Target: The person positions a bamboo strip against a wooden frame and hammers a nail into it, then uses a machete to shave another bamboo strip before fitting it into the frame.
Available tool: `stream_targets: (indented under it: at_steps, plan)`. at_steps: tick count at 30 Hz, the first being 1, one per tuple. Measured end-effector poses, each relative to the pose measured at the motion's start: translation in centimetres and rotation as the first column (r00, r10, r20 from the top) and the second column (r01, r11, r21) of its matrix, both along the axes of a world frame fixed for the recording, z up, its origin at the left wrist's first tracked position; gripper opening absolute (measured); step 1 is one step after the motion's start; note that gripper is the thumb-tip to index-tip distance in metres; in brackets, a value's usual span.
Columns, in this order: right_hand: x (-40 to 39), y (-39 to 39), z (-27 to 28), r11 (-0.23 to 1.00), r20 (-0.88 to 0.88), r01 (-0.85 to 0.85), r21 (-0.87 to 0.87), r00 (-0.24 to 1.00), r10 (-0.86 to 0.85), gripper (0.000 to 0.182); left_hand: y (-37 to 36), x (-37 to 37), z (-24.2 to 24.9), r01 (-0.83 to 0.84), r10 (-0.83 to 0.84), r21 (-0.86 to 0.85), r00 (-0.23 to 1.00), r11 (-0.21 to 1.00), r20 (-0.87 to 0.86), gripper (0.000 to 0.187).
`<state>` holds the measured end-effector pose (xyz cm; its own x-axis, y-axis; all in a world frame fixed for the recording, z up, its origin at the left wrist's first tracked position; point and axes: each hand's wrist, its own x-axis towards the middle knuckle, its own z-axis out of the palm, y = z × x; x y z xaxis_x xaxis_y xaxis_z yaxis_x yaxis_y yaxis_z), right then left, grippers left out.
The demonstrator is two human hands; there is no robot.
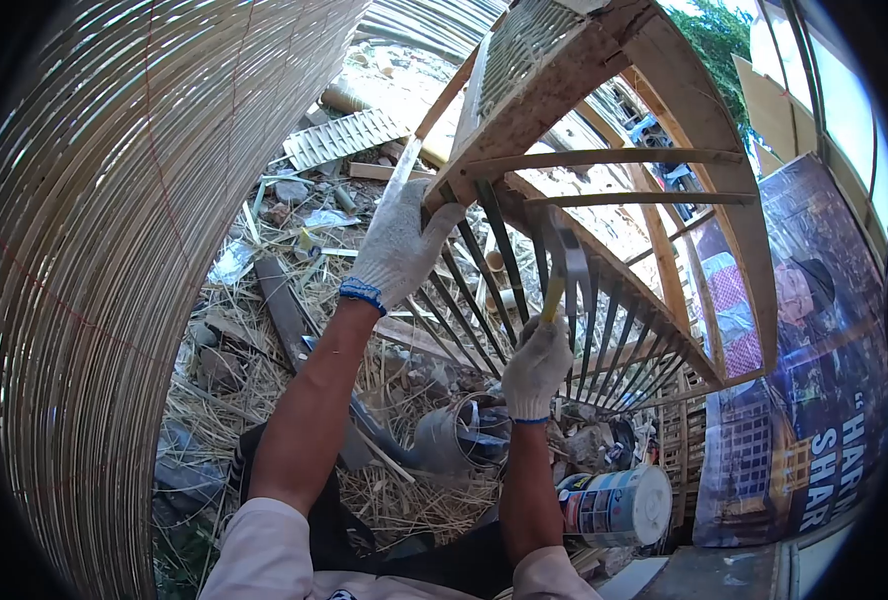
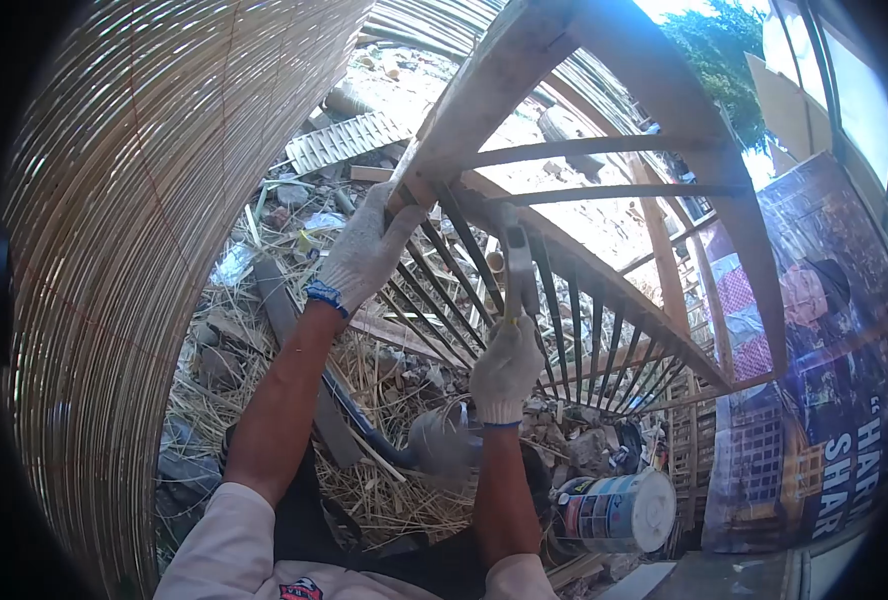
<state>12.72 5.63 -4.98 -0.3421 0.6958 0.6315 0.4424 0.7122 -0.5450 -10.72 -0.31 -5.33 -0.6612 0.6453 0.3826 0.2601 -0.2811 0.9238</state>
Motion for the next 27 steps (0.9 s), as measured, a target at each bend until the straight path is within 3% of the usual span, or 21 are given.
stream_targets:
  at_steps: [2, 4, 6, 7, 9, 10, 11, 12, 14, 16, 18, 20, 21, 22, 24, 26, 27]
  plan:
    - [1.1, -0.6, -0.1, 0.995, -0.097, -0.102, -0.018, 0.99, 0.1, 0.069, -0.7, 0.3, 0.3, 0.028, -0.027, -0.033, 0.999, 0.999, 0.028, 0.051]
    - [1.4, 1.3, -0.6, 0.926, -0.109, -0.248, 0.286, 0.951, 0.288, 0.057, -0.6, 0.5, 0.4, 0.006, -0.005, -0.01, 0.999, 1.0, 0.04, 0.053]
    - [0.4, 2.1, -0.8, 0.95, 0.138, 0.003, 0.312, 0.989, -0.049, 0.043, -0.4, 0.9, -0.2, 0.018, -0.018, 0.005, 0.999, 1.0, 0.047, 0.055]
    - [0.0, 2.3, 0.0, 0.983, 0.225, 0.074, 0.17, 0.968, -0.111, 0.036, -0.3, 0.8, -0.3, 0.032, -0.032, -0.013, 0.998, 0.999, 0.054, 0.056]
    - [0.0, 0.9, 1.2, 0.983, 0.152, 0.061, 0.171, 0.984, -0.087, 0.036, -0.7, 0.3, 0.5, 0.015, -0.012, -0.082, 0.999, 0.997, 0.038, 0.057]
    - [0.1, 0.4, 1.4, 0.986, 0.096, 0.048, 0.158, 0.993, -0.064, 0.037, -0.5, 0.2, 0.2, 0.018, -0.018, -0.036, 1.0, 0.999, 0.001, 0.057]
    - [1.0, 0.0, 1.3, 0.986, 0.109, 0.027, 0.167, 0.993, -0.045, 0.053, -0.7, 0.4, 0.3, 0.023, -0.022, -0.04, 1.0, 0.999, 0.018, 0.056]
    - [1.1, 0.3, 1.2, 0.986, 0.105, 0.03, 0.162, 0.993, -0.047, 0.053, -0.8, 0.4, 0.5, 0.034, -0.033, -0.044, 0.999, 0.998, 0.028, 0.056]
    - [1.6, 1.1, 0.4, 0.904, -0.111, -0.287, 0.315, 0.935, 0.336, 0.025, -0.4, 0.5, 0.3, 0.009, -0.008, -0.041, 1.0, 0.999, 0.027, 0.055]
    - [1.3, 2.0, -0.1, 0.943, 0.171, -0.077, 0.325, 0.985, 0.022, 0.022, -0.3, 1.3, 0.0, -0.003, 0.005, -0.041, 0.999, 0.999, 0.038, 0.054]
    - [0.5, 1.7, 0.7, 0.975, 0.254, 0.057, 0.216, 0.961, -0.112, 0.032, -0.3, 1.2, 0.4, -0.014, 0.016, -0.042, 0.998, 0.999, 0.055, 0.053]
    - [0.6, 0.3, 1.0, 0.974, 0.16, 0.059, 0.22, 0.983, -0.095, 0.047, 0.9, 1.2, -0.8, -0.06, 0.06, 0.0, 0.998, 0.998, 0.005, 0.056]
    - [0.8, -0.7, 1.4, 0.997, 0.093, 0.008, 0.081, 0.996, -0.015, 0.041, 1.5, 1.6, -1.5, -0.183, 0.182, -0.009, 0.98, 0.983, -0.076, 0.057]
    - [1.5, -0.6, 1.3, 0.994, 0.113, -0.066, 0.092, 0.992, 0.055, 0.035, 1.5, 2.1, -1.8, -0.299, 0.294, -0.009, 0.943, 0.954, -0.159, 0.057]
    - [0.6, -1.8, 2.9, 0.976, 0.034, -0.116, 0.187, 0.993, 0.111, 0.028, 1.2, 3.5, -0.1, -0.308, 0.305, -0.007, 0.946, 0.951, -0.113, 0.054]
    - [1.7, -0.5, 1.4, 0.963, 0.068, -0.118, 0.243, 0.992, 0.105, 0.023, 1.7, 4.6, -0.3, -0.584, 0.639, 0.26, 0.701, 0.769, -0.317, 0.052]
    - [1.9, 0.1, 0.7, 0.972, 0.063, -0.13, 0.198, 0.991, 0.12, 0.022, 1.1, 5.3, 0.5, -0.54, 0.629, 0.336, 0.727, 0.772, -0.276, 0.049]
